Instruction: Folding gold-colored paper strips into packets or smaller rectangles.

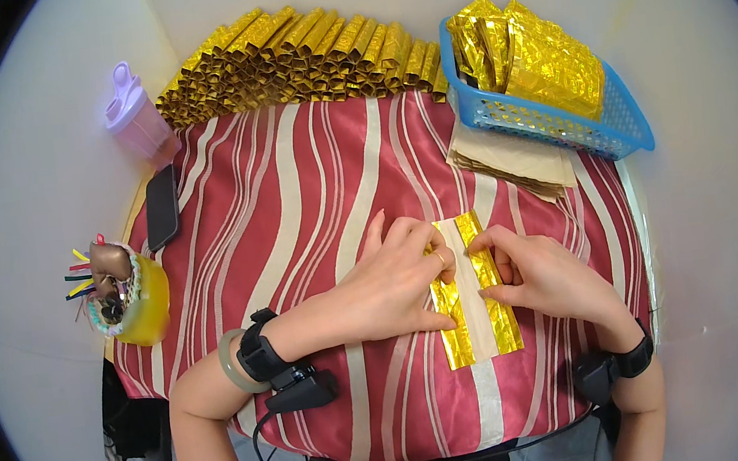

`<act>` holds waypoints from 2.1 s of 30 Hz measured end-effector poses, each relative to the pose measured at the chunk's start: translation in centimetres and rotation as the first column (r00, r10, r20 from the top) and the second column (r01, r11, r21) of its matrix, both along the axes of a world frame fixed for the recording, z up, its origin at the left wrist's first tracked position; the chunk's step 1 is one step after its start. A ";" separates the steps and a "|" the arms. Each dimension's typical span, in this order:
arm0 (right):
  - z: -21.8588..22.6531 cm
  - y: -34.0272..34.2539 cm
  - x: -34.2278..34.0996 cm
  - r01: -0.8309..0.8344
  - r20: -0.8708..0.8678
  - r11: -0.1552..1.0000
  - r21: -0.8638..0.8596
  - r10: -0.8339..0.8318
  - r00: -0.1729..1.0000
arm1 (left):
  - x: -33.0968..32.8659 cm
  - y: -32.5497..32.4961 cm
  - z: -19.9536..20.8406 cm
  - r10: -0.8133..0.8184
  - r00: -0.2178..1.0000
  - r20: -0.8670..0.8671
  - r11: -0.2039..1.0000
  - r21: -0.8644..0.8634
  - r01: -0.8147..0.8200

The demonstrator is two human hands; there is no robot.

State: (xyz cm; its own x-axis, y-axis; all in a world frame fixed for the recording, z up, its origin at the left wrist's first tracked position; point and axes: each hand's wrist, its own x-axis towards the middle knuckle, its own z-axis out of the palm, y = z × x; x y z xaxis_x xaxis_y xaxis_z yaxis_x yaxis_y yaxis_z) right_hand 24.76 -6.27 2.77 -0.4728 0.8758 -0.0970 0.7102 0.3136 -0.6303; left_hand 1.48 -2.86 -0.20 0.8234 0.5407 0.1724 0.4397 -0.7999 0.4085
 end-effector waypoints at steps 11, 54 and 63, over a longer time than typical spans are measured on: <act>-0.4 0.3 0.0 -0.040 -0.057 0.999 -0.008 0.039 0.998 | -0.3 0.3 0.4 -0.111 0.994 -0.002 0.985 -0.135 0.110; -1.3 1.6 1.7 -0.058 -0.094 0.982 0.177 0.075 0.993 | -0.6 1.9 0.1 -0.119 0.989 0.084 0.969 -0.205 0.134; -2.0 2.2 1.6 -0.111 -0.091 0.971 0.211 0.132 0.987 | 0.9 1.8 -1.9 0.023 0.966 0.256 0.988 -0.152 0.017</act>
State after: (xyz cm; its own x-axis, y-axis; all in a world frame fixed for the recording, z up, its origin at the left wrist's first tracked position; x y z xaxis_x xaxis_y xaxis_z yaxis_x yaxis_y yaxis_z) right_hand 26.36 -4.11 0.75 -0.5750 0.8072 0.1333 0.5929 0.5234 -0.6120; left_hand 2.35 -1.06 -2.07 0.7608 0.5789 0.2932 0.3064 -0.7187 0.6241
